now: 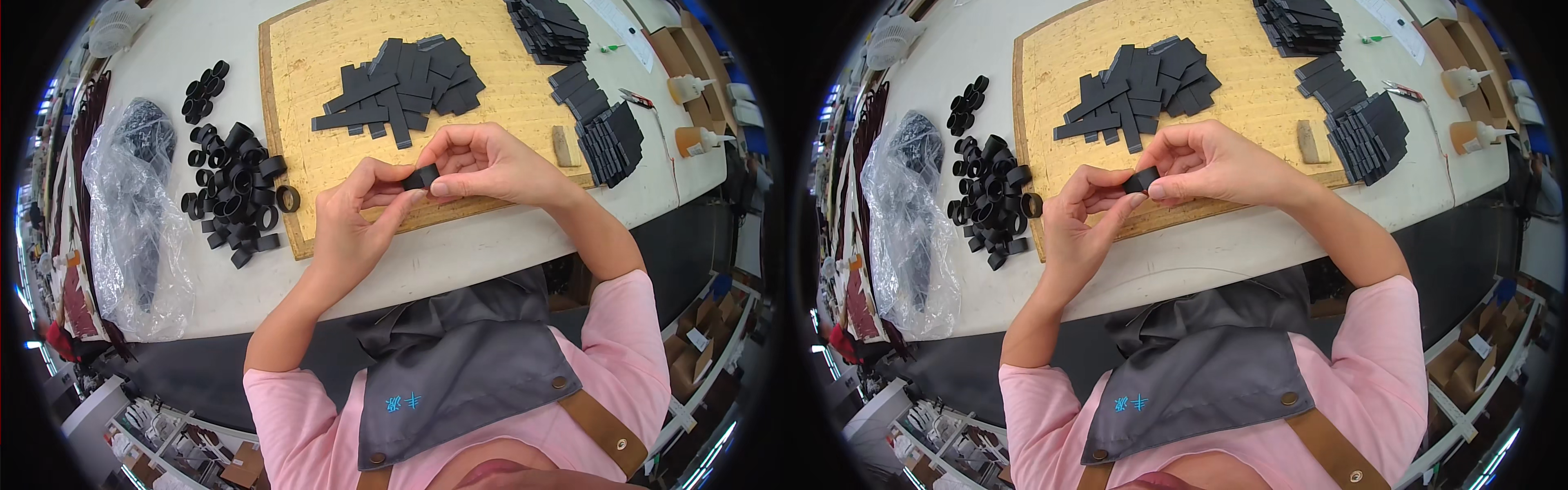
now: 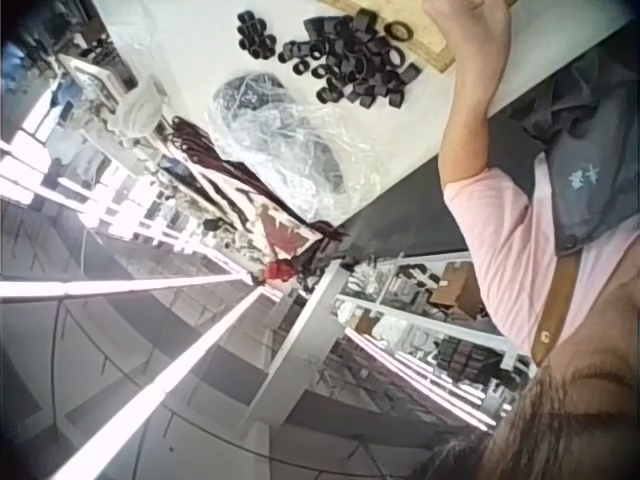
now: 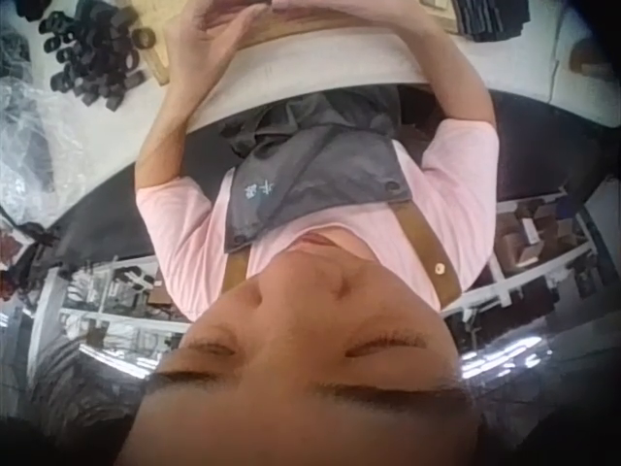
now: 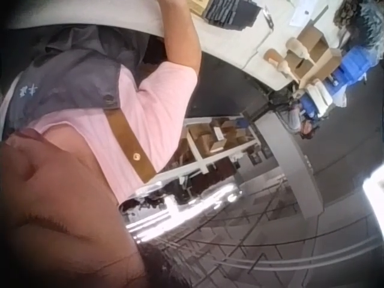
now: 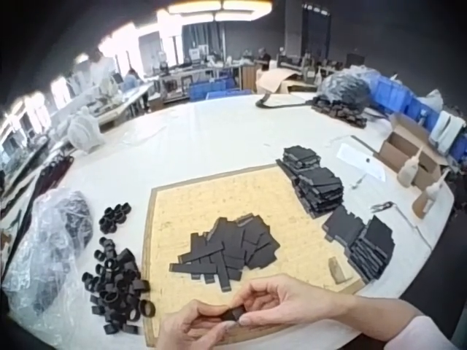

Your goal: Assembling small black leather strips into loops by folding and pressing them together.

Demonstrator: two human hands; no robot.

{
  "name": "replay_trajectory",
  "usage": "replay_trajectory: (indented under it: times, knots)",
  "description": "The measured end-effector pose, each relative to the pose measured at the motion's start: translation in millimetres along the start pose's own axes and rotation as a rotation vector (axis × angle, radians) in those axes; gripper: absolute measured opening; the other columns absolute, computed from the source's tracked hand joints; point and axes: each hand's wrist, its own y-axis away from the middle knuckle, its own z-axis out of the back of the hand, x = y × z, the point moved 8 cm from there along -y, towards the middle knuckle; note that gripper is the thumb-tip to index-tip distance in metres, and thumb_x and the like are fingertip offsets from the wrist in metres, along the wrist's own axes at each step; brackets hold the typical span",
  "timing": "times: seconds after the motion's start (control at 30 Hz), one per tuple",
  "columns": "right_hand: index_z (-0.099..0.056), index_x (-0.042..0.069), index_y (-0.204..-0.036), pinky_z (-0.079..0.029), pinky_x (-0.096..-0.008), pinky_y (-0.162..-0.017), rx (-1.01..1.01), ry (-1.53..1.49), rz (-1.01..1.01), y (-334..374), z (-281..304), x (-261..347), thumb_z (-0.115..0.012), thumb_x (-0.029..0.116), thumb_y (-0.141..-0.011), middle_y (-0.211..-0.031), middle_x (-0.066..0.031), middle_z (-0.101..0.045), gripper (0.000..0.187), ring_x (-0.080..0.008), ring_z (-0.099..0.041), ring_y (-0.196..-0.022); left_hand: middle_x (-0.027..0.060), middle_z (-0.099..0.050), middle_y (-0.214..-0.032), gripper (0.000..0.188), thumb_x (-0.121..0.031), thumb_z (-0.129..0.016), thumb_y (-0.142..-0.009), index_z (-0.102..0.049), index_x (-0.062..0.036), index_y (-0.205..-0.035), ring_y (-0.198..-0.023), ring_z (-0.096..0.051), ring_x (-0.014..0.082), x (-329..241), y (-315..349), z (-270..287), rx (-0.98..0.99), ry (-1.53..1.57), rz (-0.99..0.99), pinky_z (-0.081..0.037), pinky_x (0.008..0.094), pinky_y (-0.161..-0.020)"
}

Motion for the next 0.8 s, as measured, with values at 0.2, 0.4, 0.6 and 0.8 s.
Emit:
replay_trajectory:
  times: [0.2,0.4,0.6,0.8]
  knots:
    - [-0.066,-0.001,-0.117,-0.060,-0.0266,-0.084,-0.002,-0.068,-0.021,0,0,-4,-0.077,0.013,-0.094,-0.099,-0.0077,-0.072,0.029,-0.0120,-0.071,-0.091,0.0137,-0.076,-0.097,0.019,-0.001,-0.075,-0.091,-0.065,0.0056,-0.106,-0.093,-0.078,0.0214,-2,-1,0,0.005,-0.037,-0.031,-0.062,0.0284,-0.080]
    - [-0.066,-0.001,-0.114,-0.060,-0.0258,-0.084,0.003,-0.062,-0.049,-1,0,-2,-0.073,0.007,-0.095,-0.101,-0.0061,-0.071,0.022,-0.0117,-0.072,-0.089,0.0138,-0.076,-0.098,0.018,0.000,-0.074,-0.091,-0.066,0.0061,-0.106,-0.092,-0.078,0.0211,0,0,1,0.015,-0.027,-0.029,-0.062,0.0287,-0.080]
    - [-0.066,-0.002,-0.114,-0.060,-0.0261,-0.082,0.003,-0.034,-0.065,0,0,-1,-0.074,0.007,-0.095,-0.098,-0.0068,-0.070,0.023,-0.0120,-0.072,-0.088,0.0142,-0.076,-0.097,0.018,0.001,-0.074,-0.092,-0.066,0.0066,-0.107,-0.092,-0.078,0.0211,-3,0,-1,0.024,-0.022,-0.028,-0.063,0.0289,-0.081]
    - [-0.067,-0.001,-0.112,-0.057,-0.0233,-0.076,0.011,-0.005,-0.039,1,-1,-2,-0.073,0.009,-0.094,-0.091,-0.0048,-0.070,0.022,-0.0094,-0.070,-0.084,0.0150,-0.076,-0.096,0.018,0.000,-0.074,-0.091,-0.066,0.0065,-0.107,-0.092,-0.078,0.0224,-11,0,-3,0.036,-0.127,-0.036,-0.063,0.0301,-0.081]
